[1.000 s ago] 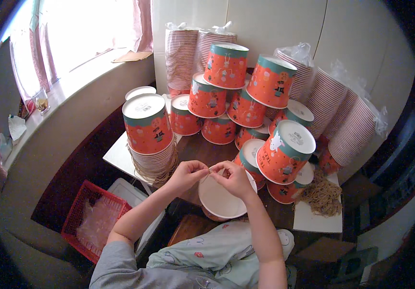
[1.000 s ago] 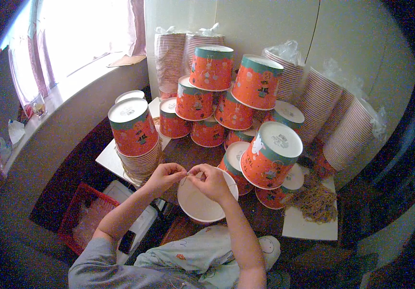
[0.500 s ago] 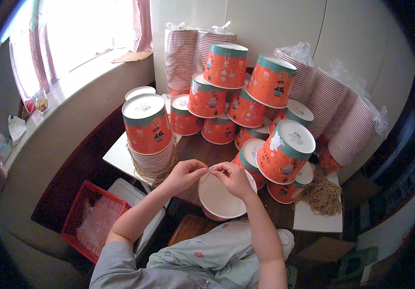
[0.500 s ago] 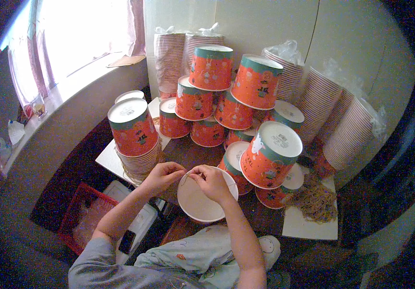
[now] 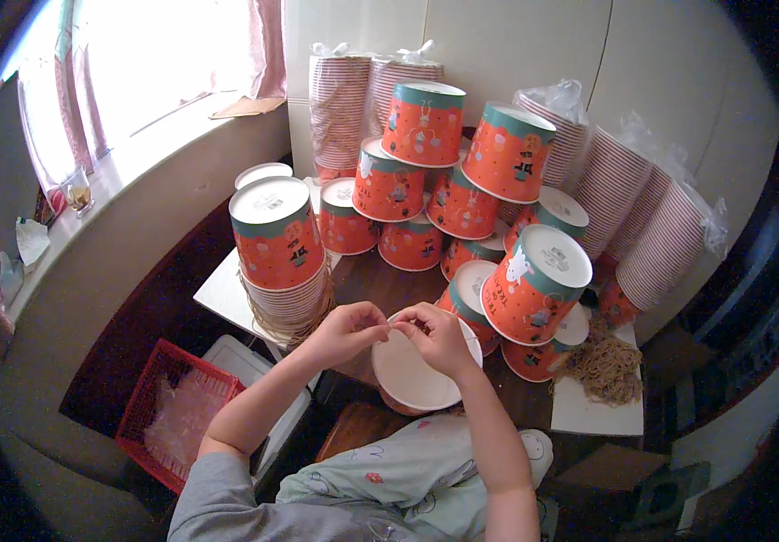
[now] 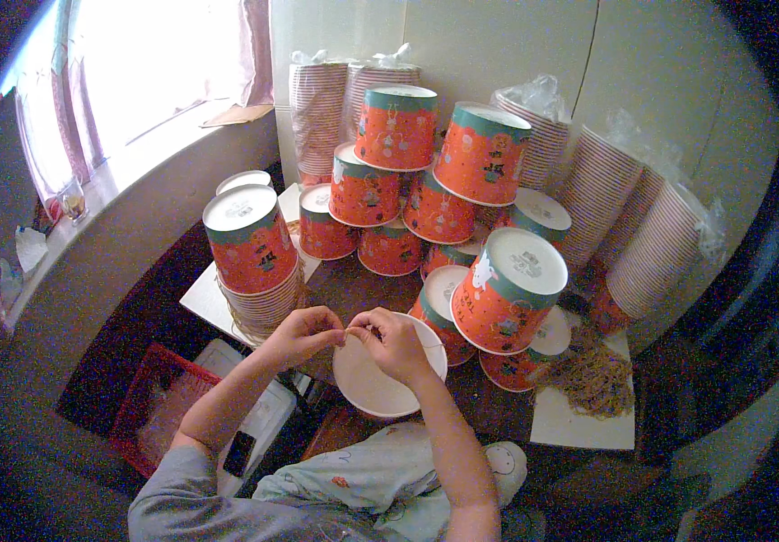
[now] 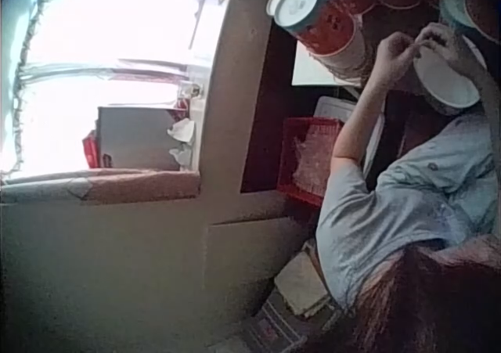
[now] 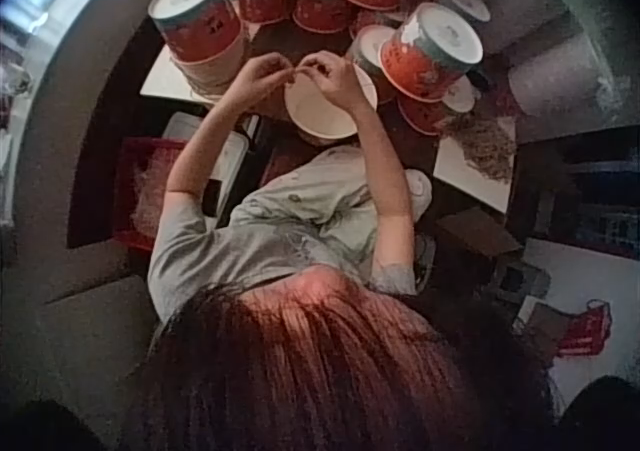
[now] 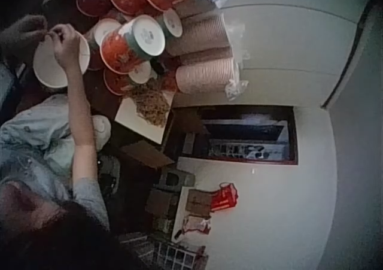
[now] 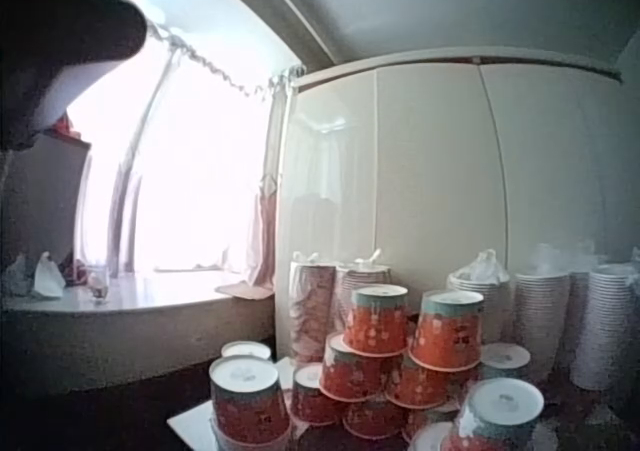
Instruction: The recorder is placing rubber bands around paper bowls for packaging.
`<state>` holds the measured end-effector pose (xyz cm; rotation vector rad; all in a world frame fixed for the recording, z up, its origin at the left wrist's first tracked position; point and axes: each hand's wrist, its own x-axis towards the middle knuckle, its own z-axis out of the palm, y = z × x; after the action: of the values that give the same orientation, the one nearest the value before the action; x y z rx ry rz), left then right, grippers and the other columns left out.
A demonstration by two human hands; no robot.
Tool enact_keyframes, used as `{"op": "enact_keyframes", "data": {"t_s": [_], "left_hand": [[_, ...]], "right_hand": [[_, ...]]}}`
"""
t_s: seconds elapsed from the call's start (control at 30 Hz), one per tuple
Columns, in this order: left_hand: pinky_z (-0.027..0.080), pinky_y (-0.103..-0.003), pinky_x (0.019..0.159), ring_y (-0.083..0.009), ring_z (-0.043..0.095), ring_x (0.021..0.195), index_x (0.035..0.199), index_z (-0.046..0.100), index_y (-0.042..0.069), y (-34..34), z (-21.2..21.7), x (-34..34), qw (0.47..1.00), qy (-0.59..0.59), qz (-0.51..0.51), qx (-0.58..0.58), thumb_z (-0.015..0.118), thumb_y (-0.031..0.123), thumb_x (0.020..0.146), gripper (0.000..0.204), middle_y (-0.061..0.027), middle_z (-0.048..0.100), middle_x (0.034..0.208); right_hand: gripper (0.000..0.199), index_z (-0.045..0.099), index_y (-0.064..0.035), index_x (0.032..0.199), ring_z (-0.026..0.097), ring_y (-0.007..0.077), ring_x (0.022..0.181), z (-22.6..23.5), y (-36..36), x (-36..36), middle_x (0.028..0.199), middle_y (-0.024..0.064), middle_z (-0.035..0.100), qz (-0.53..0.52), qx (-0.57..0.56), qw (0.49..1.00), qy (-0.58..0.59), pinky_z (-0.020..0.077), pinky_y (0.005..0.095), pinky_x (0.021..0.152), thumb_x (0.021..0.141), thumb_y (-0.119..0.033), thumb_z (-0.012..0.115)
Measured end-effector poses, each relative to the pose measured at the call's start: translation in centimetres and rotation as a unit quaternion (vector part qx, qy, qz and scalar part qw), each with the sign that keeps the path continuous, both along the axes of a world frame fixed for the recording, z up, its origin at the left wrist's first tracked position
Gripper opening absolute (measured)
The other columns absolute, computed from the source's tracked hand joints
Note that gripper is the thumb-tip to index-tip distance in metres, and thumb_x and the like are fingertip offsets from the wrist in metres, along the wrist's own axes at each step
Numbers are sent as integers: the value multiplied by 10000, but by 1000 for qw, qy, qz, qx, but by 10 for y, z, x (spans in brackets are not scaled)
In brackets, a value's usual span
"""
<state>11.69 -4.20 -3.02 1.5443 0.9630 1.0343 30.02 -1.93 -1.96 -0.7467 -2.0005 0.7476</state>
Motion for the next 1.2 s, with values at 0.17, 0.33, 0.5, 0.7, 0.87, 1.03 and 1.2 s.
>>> {"op": "enact_keyframes", "data": {"t_s": [0.17,0.33,0.5,0.7,0.87,1.03,1.2], "left_hand": [[445,-213,677,-81,547,744,872,537,-19,-1,0,1,1000,18,-8,-1,565,121,802,159,-39,584,781],[430,-200,637,-60,516,709,851,535,-19,-3,4,9,1000,-28,2,-1,553,107,809,134,-12,557,751],[398,-188,562,-41,477,638,810,545,-16,-1,-1,10,998,7,47,49,554,120,810,135,13,527,688],[392,-189,530,-34,467,605,812,567,-15,-1,-2,15,992,15,90,89,560,136,808,151,10,532,649],[400,-193,554,-43,482,625,831,573,-9,-4,-1,15,990,57,115,66,572,129,804,141,5,548,666],[408,-201,590,-52,500,668,831,575,-3,-3,-7,13,989,61,125,49,584,116,797,125,-8,568,711],[406,-202,524,-43,495,588,820,570,-9,0,-15,16,982,49,142,110,580,113,794,125,-15,563,644]], "right_hand": [[122,589,-21,796,576,231,696,0,0,0,763,98,587,1,-6,1000,-2,447,316,613,757,-136,595],[126,589,-21,807,576,225,685,-1,1,2,763,99,588,-1,-1,1000,-1,448,308,598,766,-140,592],[131,592,-19,820,573,211,668,-1,1,2,761,97,589,-6,-14,1000,6,446,296,588,774,-142,588],[100,609,-23,847,523,79,634,-7,4,2,725,36,581,-8,2,1000,19,424,220,561,781,-98,596],[109,584,-2,826,523,87,632,-8,5,3,722,50,574,-28,2,1000,9,430,227,562,786,-104,588],[81,560,5,800,519,105,620,-11,6,1,720,60,566,-31,22,999,0,422,237,553,780,-72,571],[55,538,8,774,509,117,606,-11,5,1,698,63,550,-32,59,998,-10,410,241,540,770,-44,557]]}}
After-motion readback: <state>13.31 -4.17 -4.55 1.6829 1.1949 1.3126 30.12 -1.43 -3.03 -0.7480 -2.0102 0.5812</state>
